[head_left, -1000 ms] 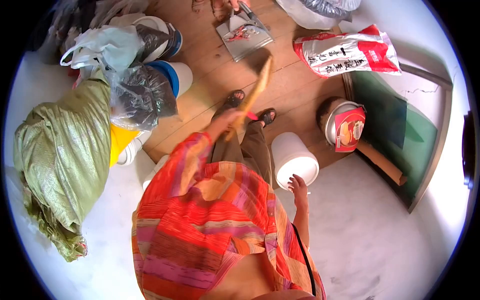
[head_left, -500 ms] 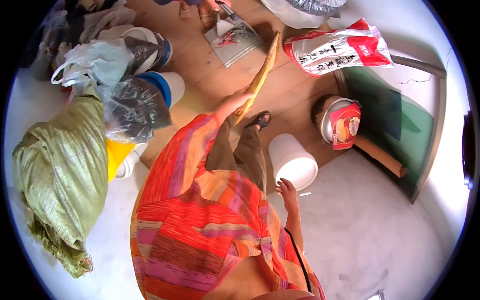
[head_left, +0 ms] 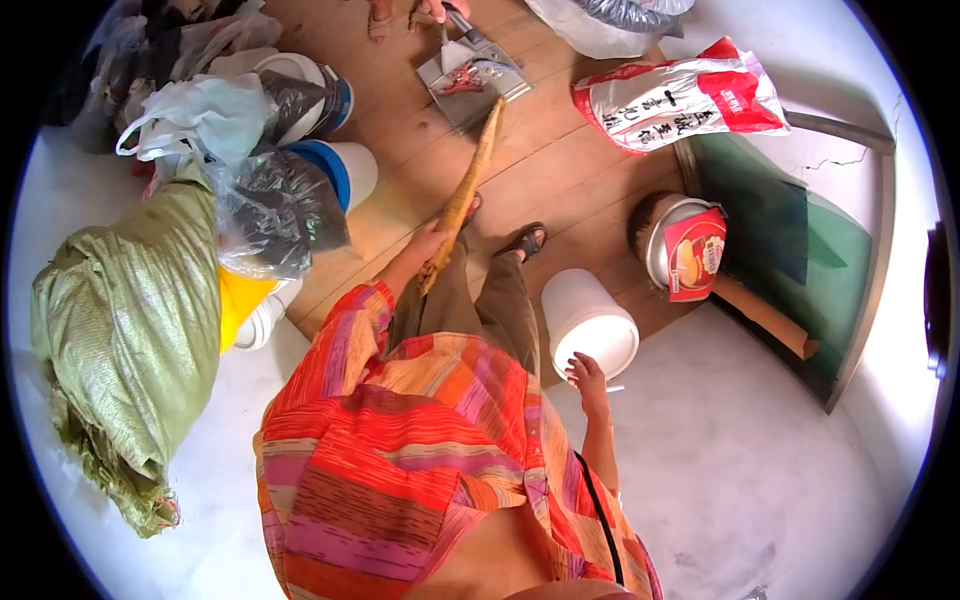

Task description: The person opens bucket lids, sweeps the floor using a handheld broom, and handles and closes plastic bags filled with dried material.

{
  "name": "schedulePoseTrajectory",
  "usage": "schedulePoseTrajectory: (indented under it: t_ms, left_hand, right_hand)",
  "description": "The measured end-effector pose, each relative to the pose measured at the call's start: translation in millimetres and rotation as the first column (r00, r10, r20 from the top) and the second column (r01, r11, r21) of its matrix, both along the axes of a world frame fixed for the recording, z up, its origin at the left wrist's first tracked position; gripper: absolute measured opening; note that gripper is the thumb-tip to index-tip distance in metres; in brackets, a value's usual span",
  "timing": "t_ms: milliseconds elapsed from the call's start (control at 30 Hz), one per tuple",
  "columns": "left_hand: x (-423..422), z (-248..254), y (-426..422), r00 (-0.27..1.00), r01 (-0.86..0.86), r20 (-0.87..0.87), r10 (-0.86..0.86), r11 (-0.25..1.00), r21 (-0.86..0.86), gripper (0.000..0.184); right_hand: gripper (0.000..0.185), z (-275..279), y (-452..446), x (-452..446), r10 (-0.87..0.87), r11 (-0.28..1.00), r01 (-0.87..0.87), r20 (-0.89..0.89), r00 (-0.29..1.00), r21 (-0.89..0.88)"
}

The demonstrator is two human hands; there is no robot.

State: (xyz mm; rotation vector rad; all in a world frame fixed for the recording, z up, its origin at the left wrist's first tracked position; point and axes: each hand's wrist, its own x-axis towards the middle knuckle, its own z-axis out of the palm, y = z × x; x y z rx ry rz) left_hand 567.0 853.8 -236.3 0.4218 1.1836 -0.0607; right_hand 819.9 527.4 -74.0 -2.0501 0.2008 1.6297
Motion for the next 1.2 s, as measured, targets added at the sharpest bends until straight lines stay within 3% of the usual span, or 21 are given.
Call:
schedulePoseTrajectory:
  t_ms: [67,100,233,300,333,400,467,533,600,733,800,833,900,1067,1200]
  left_hand:
    - [-22.8,36.6,8.2,0.957,0.259,-0.184,-0.224,0.945,0.199,0.048]
    - [-34.3,35.0,6.1,0.954,0.275,-0.201,-0.222,0.917,0.288,0.048]
    - [-51.7,48.6,23.8,0.917,0.398,-0.149,-0.369,0.852,0.339,0.048]
    - [-47.1,18.2,21.5,0.756,0.613,-0.227,-0.614,0.542,0.575,0.053]
    - [-40.0,-0.4,24.0,0.751,0.616,-0.229,-0.619,0.535,0.578,0.053]
    - [-23.2,-27.3,27.3,0.612,0.786,-0.116,-0.782,0.586,0.195,0.06]
    - [-19.6,-37.8,45.9,0.631,0.773,-0.038,-0.775,0.623,0.116,0.06]
    - [-47.4,-78.3,59.3,0.562,0.821,-0.377,-0.736,0.441,0.363,0.059]
    - [-53.3,-43.3,101.5,0.675,0.737,-0.202,-0.71,0.636,0.229,0.057]
    - [-76.8,4.0,131.6,0.623,0.782,-0.37,-0.689,0.528,0.331,0.055]
    - [-77.4,53.7,125.3,0.714,0.698,-0.39,-0.582,0.633,0.333,0.047]
    - [-80.0,73.0,118.9,0.697,0.716,-0.394,-0.599,0.612,0.336,0.047]
    - [-85.5,105.7,105.9,0.839,0.536,-0.315,-0.444,0.777,0.33,0.038]
    - [-70.7,90.9,80.8,0.701,0.709,-0.117,-0.703,0.671,0.216,0.049]
    - [-15.2,25.9,52.2,0.654,0.71,0.039,-0.756,0.631,0.313,0.049]
  right_hand:
    - [0.033,-6.6,5.3,-1.9,0.034,0.999,-0.034,-0.009,0.999,0.018]
    - [0.033,-5.0,12.8,-2.0,0.027,0.999,-0.027,-0.02,0.999,0.023]
    - [0.03,-14.9,19.0,-7.6,0.038,0.996,-0.038,-0.002,0.999,0.081]
    - [0.032,-12.8,24.0,-10.9,0.056,0.997,-0.055,-0.013,0.998,0.058]
    - [0.033,-9.4,27.8,-11.7,0.074,0.996,-0.074,-0.008,0.997,0.05]
    - [0.033,-1.9,30.9,-15.9,0.036,0.998,-0.036,0.009,0.999,0.049]
    - [0.033,4.8,34.7,-17.6,-0.001,0.999,0.0,0.031,1.0,0.046]
    - [0.033,15.0,31.4,-23.4,0.003,0.998,-0.007,0.063,0.998,0.069]
    - [0.033,14.5,24.2,-28.2,0.011,0.997,-0.017,0.074,0.997,0.078]
    - [0.034,-5.1,4.6,-46.0,-0.07,0.997,0.067,0.073,0.995,0.05]
    - [0.033,-10.8,-0.3,-53.4,-0.091,0.995,0.088,0.074,0.993,0.052]
    - [0.033,-13.9,-0.4,-57.6,-0.088,0.995,0.083,0.079,0.993,0.06]
    - [0.034,-22.7,-3.2,-61.8,-0.118,0.991,0.115,0.057,0.991,0.062]
    - [0.033,-13.5,11.9,-66.8,-0.161,0.985,0.152,0.107,0.981,0.087]
    - [0.034,10.9,13.1,-76.2,-0.186,0.98,0.167,0.201,0.962,0.105]
